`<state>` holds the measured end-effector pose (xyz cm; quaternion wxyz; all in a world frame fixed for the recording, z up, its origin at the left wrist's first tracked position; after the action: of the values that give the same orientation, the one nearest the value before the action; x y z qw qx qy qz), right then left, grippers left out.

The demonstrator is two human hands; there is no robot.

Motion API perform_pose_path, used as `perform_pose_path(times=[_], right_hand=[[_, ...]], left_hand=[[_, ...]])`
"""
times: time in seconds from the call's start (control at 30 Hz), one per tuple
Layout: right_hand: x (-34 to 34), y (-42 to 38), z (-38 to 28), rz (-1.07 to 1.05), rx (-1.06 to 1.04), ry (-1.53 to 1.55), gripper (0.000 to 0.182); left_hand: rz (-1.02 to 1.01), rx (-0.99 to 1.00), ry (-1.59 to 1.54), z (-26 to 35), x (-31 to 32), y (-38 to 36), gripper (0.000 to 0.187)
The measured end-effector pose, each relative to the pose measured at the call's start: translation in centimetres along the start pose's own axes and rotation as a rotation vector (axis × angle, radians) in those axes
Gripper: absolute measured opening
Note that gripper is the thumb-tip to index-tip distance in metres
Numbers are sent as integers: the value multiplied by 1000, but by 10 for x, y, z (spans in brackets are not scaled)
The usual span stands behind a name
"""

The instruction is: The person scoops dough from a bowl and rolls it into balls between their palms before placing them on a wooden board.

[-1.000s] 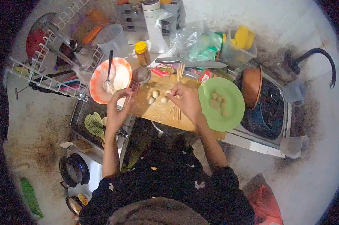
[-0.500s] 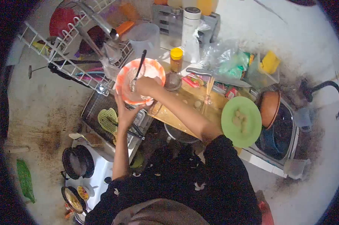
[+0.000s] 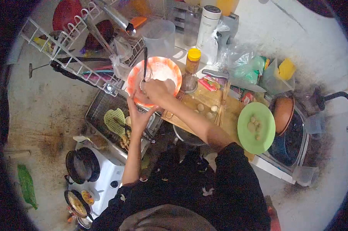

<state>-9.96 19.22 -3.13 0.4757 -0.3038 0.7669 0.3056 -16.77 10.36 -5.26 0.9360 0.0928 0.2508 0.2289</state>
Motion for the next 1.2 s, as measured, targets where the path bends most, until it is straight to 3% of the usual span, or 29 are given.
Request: perform_pose_path(times=[0.17,0.3,0.37,0.5,0.57,0.6,0.63,0.7,0.73,0.8,1.03,1.1,1.13,1.17,1.2], right_hand=[[-8,-6,20,-72,122,52,19],[-3,-9,41,-61,135,103,21],[-5,-10,42,-21,82,126,23],[-12,-11,51,-19,115,212,28],[-15,-10,54,-25,135,267,32],[-16,-10,54,-51,123,311,36],[-18,-11,53,-52,116,308,36],[-22,-12,55,-46,144,384,29],[-22,-12,57,-43,140,379,29],[-28,-16,60,64,95,449,30],[-51,-21,62,165,149,519,30],[-55,-21,60,199,176,898,27],[-63,-22,54,199,173,895,27],[-69,-24,44,182,173,998,26],[-73,-25,35,164,174,1102,26]], left_hand=[[-42,-44,4,5,0,0,99],[-29,-38,-20,-1,1,-3,98],[99,97,88,14,-9,-3,95],[152,192,329,43,-24,14,83],[-117,232,378,44,-7,31,69],[-61,376,464,57,-7,36,58],[-54,375,464,60,-7,44,58],[-386,238,510,49,12,54,54],[-380,242,509,48,12,54,54],[-429,186,318,39,16,53,52],[-486,138,134,22,24,60,48],[-297,24,-618,12,19,72,40],[-306,-196,-690,37,15,68,45],[-303,-194,-691,41,20,68,45],[-282,-314,-880,38,27,70,46]])
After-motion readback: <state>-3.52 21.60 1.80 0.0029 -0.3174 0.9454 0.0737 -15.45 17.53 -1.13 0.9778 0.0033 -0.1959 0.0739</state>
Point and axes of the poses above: each hand's wrist, its own y-axis towards the middle knuckle, its own x-axis out of the palm, z = x × y, the point moved 7 cm from there along y, towards the middle knuckle, and after that the axes turned 4 degrees about -x, right-handed, at the moved point
